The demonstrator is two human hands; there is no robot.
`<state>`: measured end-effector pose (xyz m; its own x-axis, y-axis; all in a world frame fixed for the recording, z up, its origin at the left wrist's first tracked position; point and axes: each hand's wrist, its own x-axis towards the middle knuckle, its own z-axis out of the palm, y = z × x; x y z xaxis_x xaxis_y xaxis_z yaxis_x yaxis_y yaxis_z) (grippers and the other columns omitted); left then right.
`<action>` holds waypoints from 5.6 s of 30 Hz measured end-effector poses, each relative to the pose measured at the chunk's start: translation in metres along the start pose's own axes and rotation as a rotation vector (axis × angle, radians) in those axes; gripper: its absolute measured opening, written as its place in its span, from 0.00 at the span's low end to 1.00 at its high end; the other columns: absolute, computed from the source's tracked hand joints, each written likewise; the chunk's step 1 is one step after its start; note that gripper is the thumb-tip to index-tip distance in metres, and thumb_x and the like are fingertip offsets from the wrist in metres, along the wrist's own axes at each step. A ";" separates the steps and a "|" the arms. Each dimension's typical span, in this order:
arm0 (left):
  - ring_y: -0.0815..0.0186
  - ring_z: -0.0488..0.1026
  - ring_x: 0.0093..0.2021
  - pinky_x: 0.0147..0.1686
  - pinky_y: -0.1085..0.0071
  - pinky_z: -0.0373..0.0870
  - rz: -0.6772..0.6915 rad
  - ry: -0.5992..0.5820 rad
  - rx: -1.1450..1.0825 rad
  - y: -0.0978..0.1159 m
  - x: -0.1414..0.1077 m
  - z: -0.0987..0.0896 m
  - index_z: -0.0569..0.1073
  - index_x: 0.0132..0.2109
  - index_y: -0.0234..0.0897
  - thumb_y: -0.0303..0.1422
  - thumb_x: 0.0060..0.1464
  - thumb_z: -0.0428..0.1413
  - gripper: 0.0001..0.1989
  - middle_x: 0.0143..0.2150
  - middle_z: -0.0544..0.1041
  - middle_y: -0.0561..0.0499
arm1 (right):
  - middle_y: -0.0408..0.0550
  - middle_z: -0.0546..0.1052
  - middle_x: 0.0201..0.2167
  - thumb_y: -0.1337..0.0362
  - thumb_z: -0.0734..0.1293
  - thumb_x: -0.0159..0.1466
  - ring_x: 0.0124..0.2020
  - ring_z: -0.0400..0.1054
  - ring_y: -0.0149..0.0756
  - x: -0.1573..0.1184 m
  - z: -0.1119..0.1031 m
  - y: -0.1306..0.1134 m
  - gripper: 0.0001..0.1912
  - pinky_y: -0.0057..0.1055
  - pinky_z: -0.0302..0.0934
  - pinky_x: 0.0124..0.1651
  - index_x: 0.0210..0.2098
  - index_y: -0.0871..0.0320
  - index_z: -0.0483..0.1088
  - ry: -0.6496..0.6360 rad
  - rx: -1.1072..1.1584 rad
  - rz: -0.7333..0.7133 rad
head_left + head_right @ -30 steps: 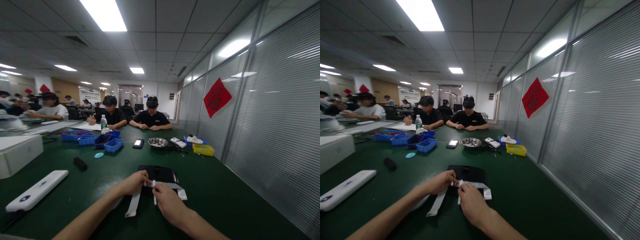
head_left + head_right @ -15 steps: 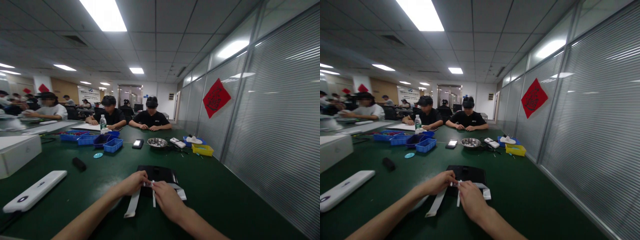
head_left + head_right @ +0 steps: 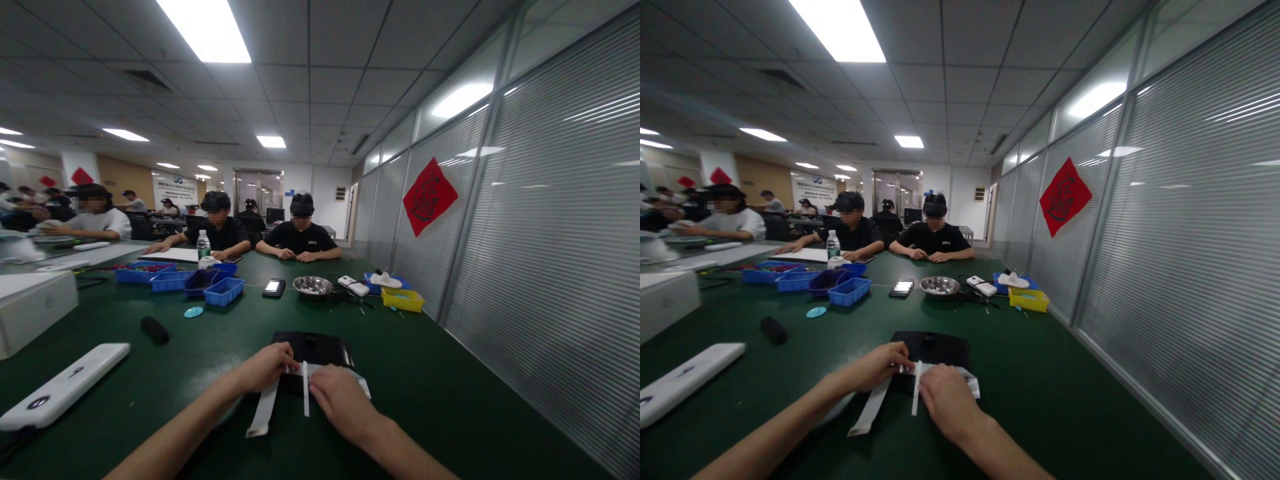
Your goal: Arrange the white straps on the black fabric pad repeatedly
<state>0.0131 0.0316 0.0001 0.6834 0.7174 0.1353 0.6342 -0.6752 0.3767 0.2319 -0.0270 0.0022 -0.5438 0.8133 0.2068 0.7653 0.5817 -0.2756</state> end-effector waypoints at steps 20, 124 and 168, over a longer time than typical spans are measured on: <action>0.66 0.69 0.45 0.45 0.72 0.65 -0.078 -0.036 -0.135 -0.018 -0.003 -0.007 0.77 0.42 0.41 0.29 0.54 0.51 0.12 0.48 0.71 0.51 | 0.47 0.72 0.41 0.67 0.62 0.59 0.42 0.67 0.36 0.000 -0.020 0.058 0.09 0.30 0.60 0.41 0.36 0.55 0.73 -0.021 0.075 0.374; 0.54 0.75 0.39 0.35 0.64 0.67 -0.685 0.217 0.266 -0.161 -0.037 -0.018 0.68 0.36 0.37 0.38 0.53 0.44 0.12 0.40 0.77 0.40 | 0.46 0.74 0.19 0.54 0.61 0.57 0.18 0.62 0.30 -0.158 -0.086 0.209 0.17 0.26 0.52 0.23 0.23 0.60 0.72 0.322 0.338 0.971; 0.56 0.74 0.38 0.33 0.66 0.65 -0.709 0.202 0.276 -0.157 -0.035 -0.019 0.68 0.37 0.36 0.36 0.55 0.47 0.09 0.40 0.77 0.41 | 0.49 0.74 0.43 0.58 0.63 0.65 0.40 0.70 0.35 -0.103 -0.097 0.268 0.13 0.36 0.66 0.42 0.44 0.59 0.70 0.333 -0.234 0.930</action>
<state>-0.1175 0.1163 -0.0462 0.0201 0.9923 0.1220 0.9792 -0.0442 0.1982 0.5265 0.0439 -0.0024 0.3981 0.8783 0.2650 0.9038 -0.3260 -0.2772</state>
